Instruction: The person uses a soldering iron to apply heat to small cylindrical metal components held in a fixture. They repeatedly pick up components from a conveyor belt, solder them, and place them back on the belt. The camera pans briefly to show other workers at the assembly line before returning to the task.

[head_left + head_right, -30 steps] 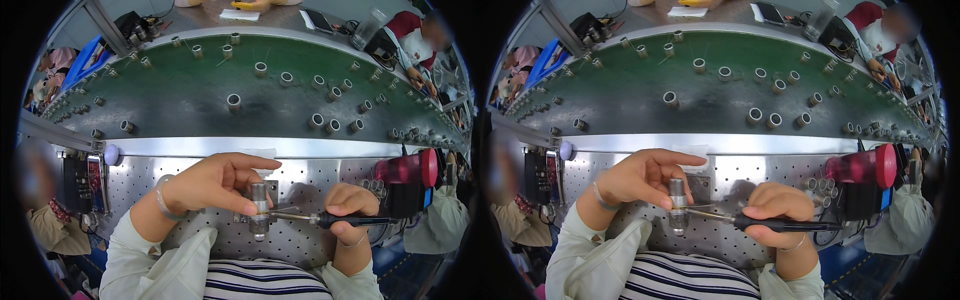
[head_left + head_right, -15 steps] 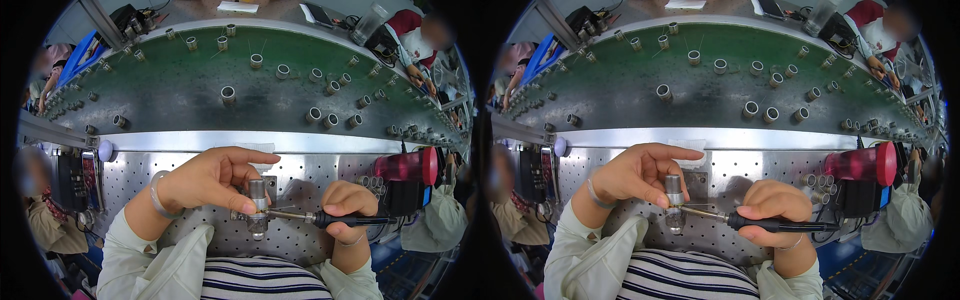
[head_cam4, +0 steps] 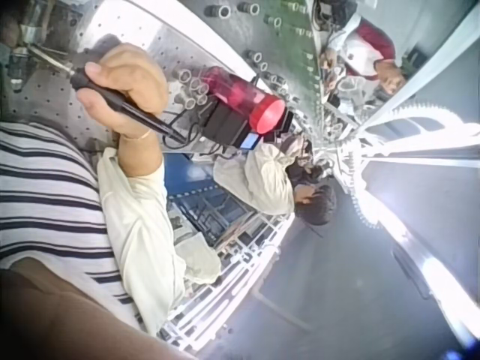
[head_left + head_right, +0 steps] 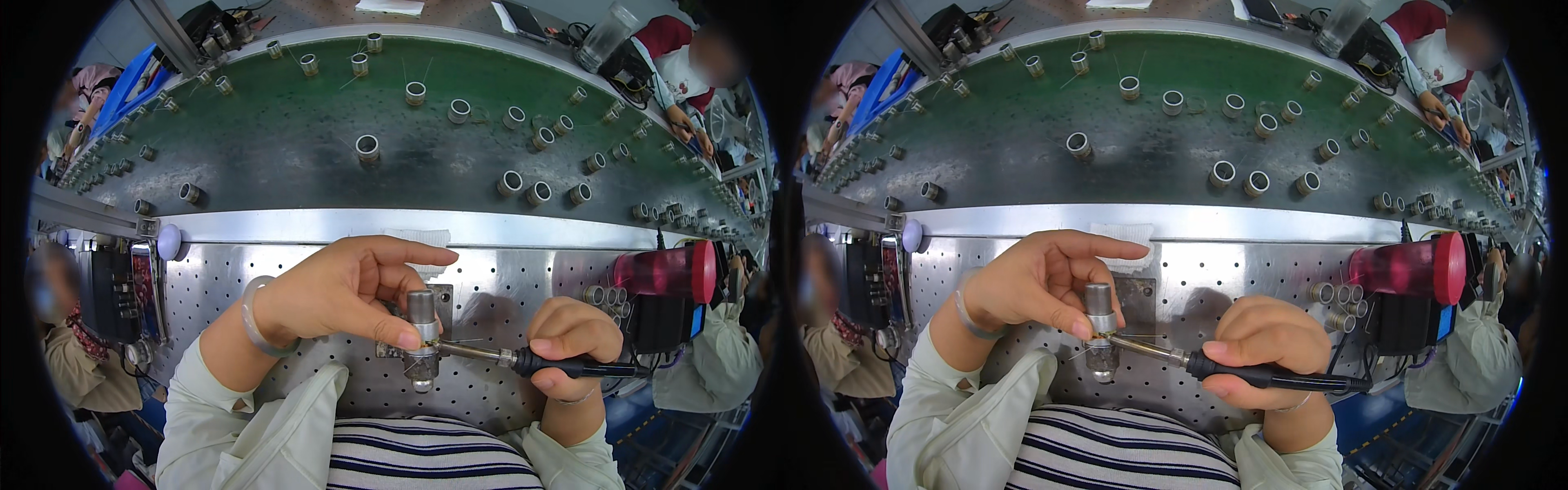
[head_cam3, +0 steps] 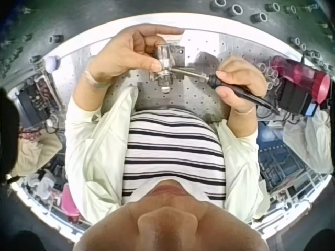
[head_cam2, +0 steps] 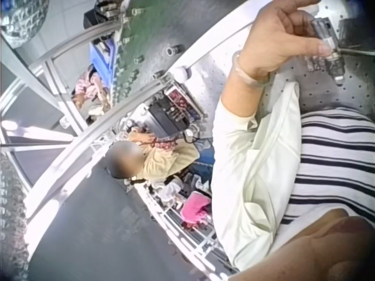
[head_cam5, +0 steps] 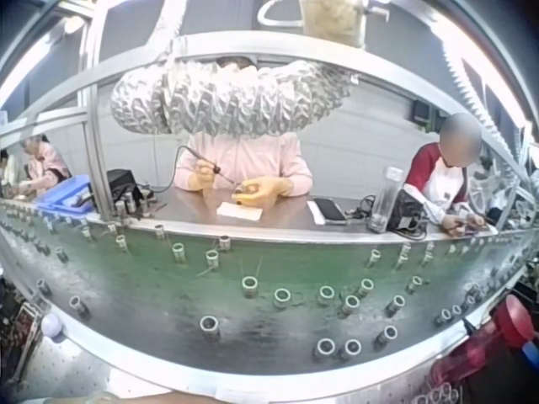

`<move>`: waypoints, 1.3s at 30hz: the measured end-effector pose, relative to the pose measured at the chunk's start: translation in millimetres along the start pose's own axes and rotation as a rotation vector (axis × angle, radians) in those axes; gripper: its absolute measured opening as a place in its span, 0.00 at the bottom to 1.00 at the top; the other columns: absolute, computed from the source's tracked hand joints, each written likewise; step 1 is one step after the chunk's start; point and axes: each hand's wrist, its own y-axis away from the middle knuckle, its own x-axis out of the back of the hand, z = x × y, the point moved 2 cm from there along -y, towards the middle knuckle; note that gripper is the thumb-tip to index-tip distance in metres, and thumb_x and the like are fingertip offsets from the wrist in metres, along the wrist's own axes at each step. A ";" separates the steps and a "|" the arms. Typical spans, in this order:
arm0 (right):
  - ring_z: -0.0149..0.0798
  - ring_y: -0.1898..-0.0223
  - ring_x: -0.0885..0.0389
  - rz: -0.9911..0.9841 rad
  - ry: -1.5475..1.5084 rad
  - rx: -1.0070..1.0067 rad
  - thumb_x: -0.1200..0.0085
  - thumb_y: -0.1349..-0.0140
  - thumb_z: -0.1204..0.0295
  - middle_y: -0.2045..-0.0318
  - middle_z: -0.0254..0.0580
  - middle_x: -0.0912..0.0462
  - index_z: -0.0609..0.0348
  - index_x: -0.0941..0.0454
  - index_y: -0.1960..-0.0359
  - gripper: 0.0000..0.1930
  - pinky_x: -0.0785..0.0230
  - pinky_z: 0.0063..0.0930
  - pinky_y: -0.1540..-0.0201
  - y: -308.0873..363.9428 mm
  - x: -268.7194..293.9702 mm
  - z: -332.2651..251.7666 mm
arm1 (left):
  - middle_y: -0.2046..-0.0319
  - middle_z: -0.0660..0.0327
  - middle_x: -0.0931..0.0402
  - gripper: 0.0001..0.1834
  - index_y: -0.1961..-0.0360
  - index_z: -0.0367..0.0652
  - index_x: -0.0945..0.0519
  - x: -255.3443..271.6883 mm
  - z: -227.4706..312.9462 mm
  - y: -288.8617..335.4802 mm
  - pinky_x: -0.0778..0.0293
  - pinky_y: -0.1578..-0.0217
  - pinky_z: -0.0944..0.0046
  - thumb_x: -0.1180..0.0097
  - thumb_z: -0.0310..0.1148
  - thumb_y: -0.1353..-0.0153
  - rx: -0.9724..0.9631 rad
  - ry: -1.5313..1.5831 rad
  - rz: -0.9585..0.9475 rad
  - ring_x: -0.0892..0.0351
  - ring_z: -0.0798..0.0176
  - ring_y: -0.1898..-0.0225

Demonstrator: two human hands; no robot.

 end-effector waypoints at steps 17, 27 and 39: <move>0.41 0.79 0.23 0.038 -0.048 -0.024 0.31 0.59 0.79 0.78 0.47 0.20 0.68 0.20 0.70 0.13 0.32 0.26 0.75 4.4 5.0 2.1 | 0.60 0.49 0.21 0.42 0.35 0.31 0.41 -12.6 4.1 3.5 0.23 0.63 0.77 0.36 0.16 0.54 -0.005 -0.036 0.070 0.20 0.67 0.61; 0.40 0.80 0.23 0.122 -0.049 -0.073 0.33 0.58 0.79 0.80 0.46 0.21 0.68 0.21 0.71 0.12 0.33 0.27 0.76 10.0 10.3 1.8 | 0.61 0.49 0.21 0.42 0.36 0.31 0.40 -18.1 3.3 -2.1 0.24 0.64 0.77 0.36 0.17 0.54 0.003 0.004 0.095 0.20 0.68 0.62; 0.32 0.81 0.33 0.509 -0.140 -0.107 0.33 0.49 0.66 0.82 0.37 0.29 0.62 0.29 0.72 0.16 0.43 0.23 0.80 11.3 5.2 4.6 | 0.57 0.54 0.21 0.32 0.39 0.37 0.33 34.3 37.3 6.4 0.27 0.53 0.68 0.40 0.16 0.47 -0.348 -0.173 0.315 0.22 0.67 0.55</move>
